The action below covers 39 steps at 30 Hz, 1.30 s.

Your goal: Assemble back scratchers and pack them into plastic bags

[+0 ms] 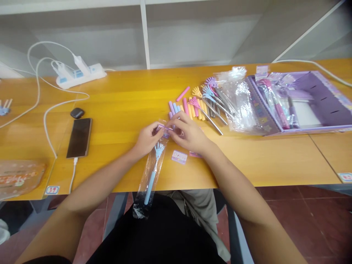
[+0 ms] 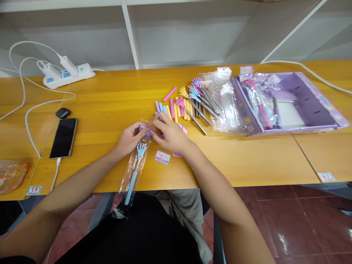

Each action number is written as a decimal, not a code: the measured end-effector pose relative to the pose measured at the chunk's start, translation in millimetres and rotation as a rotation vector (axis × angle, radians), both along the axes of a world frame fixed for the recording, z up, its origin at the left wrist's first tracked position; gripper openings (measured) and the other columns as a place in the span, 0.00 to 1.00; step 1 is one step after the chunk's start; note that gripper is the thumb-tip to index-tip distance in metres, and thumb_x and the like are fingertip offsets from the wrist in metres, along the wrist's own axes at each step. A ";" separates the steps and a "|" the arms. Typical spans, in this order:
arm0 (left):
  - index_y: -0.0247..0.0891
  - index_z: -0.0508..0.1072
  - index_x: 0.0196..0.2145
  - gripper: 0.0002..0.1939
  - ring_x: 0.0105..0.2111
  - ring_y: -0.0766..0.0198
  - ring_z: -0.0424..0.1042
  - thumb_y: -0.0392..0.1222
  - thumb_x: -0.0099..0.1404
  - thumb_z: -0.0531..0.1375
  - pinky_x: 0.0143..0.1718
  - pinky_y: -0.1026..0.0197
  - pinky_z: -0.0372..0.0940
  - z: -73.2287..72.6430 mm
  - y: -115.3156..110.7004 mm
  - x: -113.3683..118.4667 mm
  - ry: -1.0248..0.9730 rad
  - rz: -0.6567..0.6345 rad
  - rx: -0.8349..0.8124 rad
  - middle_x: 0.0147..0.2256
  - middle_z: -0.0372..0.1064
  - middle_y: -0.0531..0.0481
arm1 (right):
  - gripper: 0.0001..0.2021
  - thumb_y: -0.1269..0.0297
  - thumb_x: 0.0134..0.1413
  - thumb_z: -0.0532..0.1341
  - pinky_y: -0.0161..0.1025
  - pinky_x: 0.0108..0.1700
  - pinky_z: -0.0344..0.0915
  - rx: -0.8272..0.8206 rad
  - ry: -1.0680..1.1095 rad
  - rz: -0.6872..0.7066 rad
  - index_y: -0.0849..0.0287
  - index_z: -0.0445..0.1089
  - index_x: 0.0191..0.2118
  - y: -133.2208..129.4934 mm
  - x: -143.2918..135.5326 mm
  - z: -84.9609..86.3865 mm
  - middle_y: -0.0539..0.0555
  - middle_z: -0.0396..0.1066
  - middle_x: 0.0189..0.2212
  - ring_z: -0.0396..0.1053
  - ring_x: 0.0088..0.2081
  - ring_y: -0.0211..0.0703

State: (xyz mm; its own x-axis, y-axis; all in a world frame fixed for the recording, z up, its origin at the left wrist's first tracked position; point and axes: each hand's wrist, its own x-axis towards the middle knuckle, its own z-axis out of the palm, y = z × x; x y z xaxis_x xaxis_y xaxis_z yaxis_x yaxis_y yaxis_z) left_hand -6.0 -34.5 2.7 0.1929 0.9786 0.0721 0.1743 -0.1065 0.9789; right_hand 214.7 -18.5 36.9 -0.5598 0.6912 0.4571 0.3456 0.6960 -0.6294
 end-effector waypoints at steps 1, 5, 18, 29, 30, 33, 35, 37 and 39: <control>0.39 0.79 0.42 0.14 0.38 0.61 0.75 0.53 0.73 0.66 0.44 0.60 0.67 0.1 0.0 0.0 -0.004 -0.007 -0.001 0.38 0.78 0.49 | 0.09 0.65 0.73 0.61 0.45 0.39 0.74 -0.006 0.003 0.000 0.51 0.74 0.54 -0.2 -0.4 -0.3 0.57 0.68 0.49 0.70 0.38 0.44; 0.39 0.79 0.44 0.14 0.40 0.60 0.75 0.53 0.73 0.66 0.46 0.59 0.68 1.4 0.1 0.3 -0.017 -0.019 -0.005 0.40 0.78 0.49 | 0.10 0.65 0.72 0.62 0.49 0.43 0.76 0.002 0.007 -0.013 0.49 0.74 0.55 -1.0 -1.0 -0.8 0.57 0.67 0.50 0.71 0.43 0.48; 0.39 0.77 0.39 0.12 0.35 0.63 0.70 0.51 0.72 0.66 0.40 0.61 0.65 -1.9 -1.7 1.1 0.037 -0.019 0.034 0.34 0.73 0.52 | 0.07 0.59 0.71 0.64 0.45 0.41 0.75 -0.154 0.064 0.006 0.51 0.75 0.50 -2.0 -5.1 -4.3 0.56 0.66 0.49 0.70 0.39 0.45; 0.40 0.79 0.44 0.11 0.40 0.60 0.76 0.50 0.73 0.65 0.44 0.58 0.70 -0.3 -1.7 -0.1 0.048 -0.034 0.030 0.40 0.79 0.48 | 0.05 0.62 0.71 0.64 0.40 0.38 0.64 -0.127 0.163 -0.222 0.55 0.72 0.40 9.3 -2.0 -5.4 0.51 0.72 0.37 0.66 0.32 0.40; 0.40 0.78 0.44 0.11 0.38 0.60 0.76 0.50 0.73 0.65 0.43 0.59 0.69 -0.8 -1.7 -0.6 0.063 -0.041 0.024 0.40 0.79 0.49 | 0.05 0.62 0.71 0.64 0.41 0.37 0.64 -0.101 0.182 -0.255 0.55 0.72 0.40 9.4 -1.9 -4.5 0.51 0.72 0.37 0.65 0.31 0.40; 0.40 0.78 0.45 0.11 0.36 0.61 0.74 0.49 0.72 0.66 0.40 0.60 0.69 -2.5 -1.7 -1.8 0.107 -0.068 0.011 0.39 0.79 0.49 | 0.06 0.62 0.72 0.62 0.41 0.38 0.65 -0.030 0.211 -0.349 0.55 0.71 0.40 8.8 -1.7 -2.4 0.52 0.72 0.39 0.63 0.30 0.39; 0.40 0.78 0.45 0.10 0.35 0.61 0.75 0.48 0.72 0.66 0.39 0.60 0.69 -4.0 -1.3 -2.1 0.121 -0.072 0.009 0.39 0.79 0.49 | 0.07 0.61 0.72 0.62 0.42 0.38 0.66 -0.005 0.213 -0.366 0.54 0.71 0.39 8.2 -1.1 -1.8 0.53 0.72 0.40 0.62 0.30 0.39; 0.40 0.79 0.44 0.09 0.36 0.61 0.75 0.46 0.72 0.66 0.40 0.60 0.69 -5.8 -0.5 -2.0 0.103 -0.061 0.014 0.39 0.79 0.49 | 0.05 0.62 0.71 0.63 0.42 0.37 0.67 -0.002 0.211 -0.316 0.54 0.72 0.40 7.2 -0.6 -1.8 0.53 0.71 0.42 0.63 0.30 0.38; 0.39 0.79 0.44 0.09 0.38 0.60 0.76 0.46 0.72 0.67 0.41 0.60 0.70 -7.4 0.6 -1.5 0.060 -0.054 0.016 0.40 0.79 0.48 | 0.04 0.62 0.71 0.64 0.43 0.38 0.69 -0.005 0.190 -0.229 0.54 0.73 0.41 5.8 -0.7 -2.3 0.54 0.71 0.45 0.65 0.32 0.39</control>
